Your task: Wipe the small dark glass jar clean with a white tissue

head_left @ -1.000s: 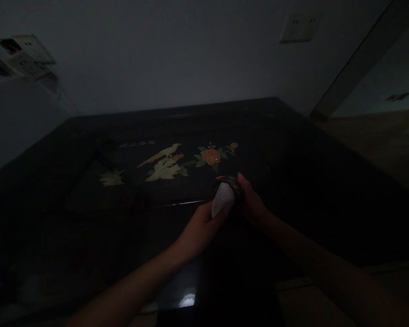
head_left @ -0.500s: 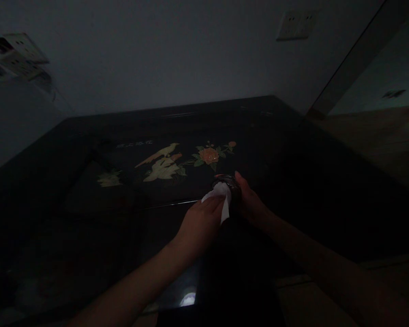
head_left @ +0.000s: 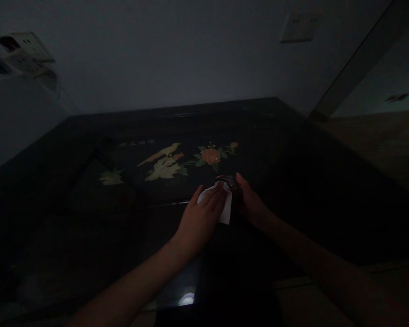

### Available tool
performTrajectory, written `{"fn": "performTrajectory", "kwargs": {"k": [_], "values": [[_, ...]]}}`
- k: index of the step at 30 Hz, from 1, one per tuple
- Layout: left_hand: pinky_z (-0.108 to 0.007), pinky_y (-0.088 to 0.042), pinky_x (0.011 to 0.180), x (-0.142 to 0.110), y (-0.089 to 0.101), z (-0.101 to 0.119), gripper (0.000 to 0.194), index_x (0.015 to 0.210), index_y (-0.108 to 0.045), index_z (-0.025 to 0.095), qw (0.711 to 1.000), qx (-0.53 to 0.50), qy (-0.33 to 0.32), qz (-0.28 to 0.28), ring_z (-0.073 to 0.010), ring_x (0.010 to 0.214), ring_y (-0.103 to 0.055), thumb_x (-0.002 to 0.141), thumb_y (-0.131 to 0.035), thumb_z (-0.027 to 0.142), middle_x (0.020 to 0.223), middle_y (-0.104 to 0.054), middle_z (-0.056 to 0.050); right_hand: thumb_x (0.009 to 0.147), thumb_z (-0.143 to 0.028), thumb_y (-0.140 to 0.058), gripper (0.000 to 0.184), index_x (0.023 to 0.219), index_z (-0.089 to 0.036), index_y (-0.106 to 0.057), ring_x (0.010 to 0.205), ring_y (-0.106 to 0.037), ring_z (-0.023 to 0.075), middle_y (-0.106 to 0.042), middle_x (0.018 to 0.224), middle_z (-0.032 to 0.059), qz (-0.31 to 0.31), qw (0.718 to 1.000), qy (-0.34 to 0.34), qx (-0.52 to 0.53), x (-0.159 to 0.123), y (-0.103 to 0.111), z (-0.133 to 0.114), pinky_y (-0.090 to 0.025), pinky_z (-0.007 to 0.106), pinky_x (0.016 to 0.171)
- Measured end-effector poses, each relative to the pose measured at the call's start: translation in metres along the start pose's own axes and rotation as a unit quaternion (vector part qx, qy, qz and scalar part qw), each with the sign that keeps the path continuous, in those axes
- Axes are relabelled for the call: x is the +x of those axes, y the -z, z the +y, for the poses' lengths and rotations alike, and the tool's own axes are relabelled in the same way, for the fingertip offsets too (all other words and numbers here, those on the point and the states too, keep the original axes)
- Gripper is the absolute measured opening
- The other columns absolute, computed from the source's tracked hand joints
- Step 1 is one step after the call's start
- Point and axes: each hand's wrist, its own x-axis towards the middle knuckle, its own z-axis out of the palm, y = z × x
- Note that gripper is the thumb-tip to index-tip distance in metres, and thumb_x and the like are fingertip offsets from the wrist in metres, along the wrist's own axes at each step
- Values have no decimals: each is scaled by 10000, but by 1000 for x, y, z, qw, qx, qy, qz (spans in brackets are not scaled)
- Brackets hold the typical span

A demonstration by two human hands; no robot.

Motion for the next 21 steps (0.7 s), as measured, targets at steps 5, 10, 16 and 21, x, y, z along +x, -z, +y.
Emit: {"fn": "performTrajectory", "kwargs": {"k": [5,10,16,21], "values": [[-482,-274,1131,0,5,2,429,1316,-483,123,998,-58,4,-10,-212,1310,-450,903,-369,93,1359,-551,-119,792,-643,-510,520,1009,-202,-680,881,-646,209,-726,878,33,7,1000,3,11,0,-2,2,-475,326,800],[-494,-262,1120,0,12,5,430,1258,-509,98,987,-158,5,-15,-239,1252,-506,830,-490,135,1310,-584,-154,819,-606,-509,487,1045,-206,-671,851,-654,201,-726,857,26,23,1000,7,16,-3,-5,1,-477,319,796],[-372,-437,976,2,13,7,201,983,-609,166,958,-285,29,8,-201,974,-641,857,-455,138,999,-705,-70,862,-573,-472,436,993,-217,-687,875,-647,201,-721,857,28,38,999,-13,-1,-9,-8,-6,-468,324,844],[-294,-505,767,2,21,10,156,834,-612,158,888,-439,136,-6,-199,852,-643,860,-462,187,886,-688,-62,868,-593,-436,470,991,-220,-695,847,-651,211,-724,830,29,39,999,-1,-18,-10,-9,-7,-466,331,829]]}}
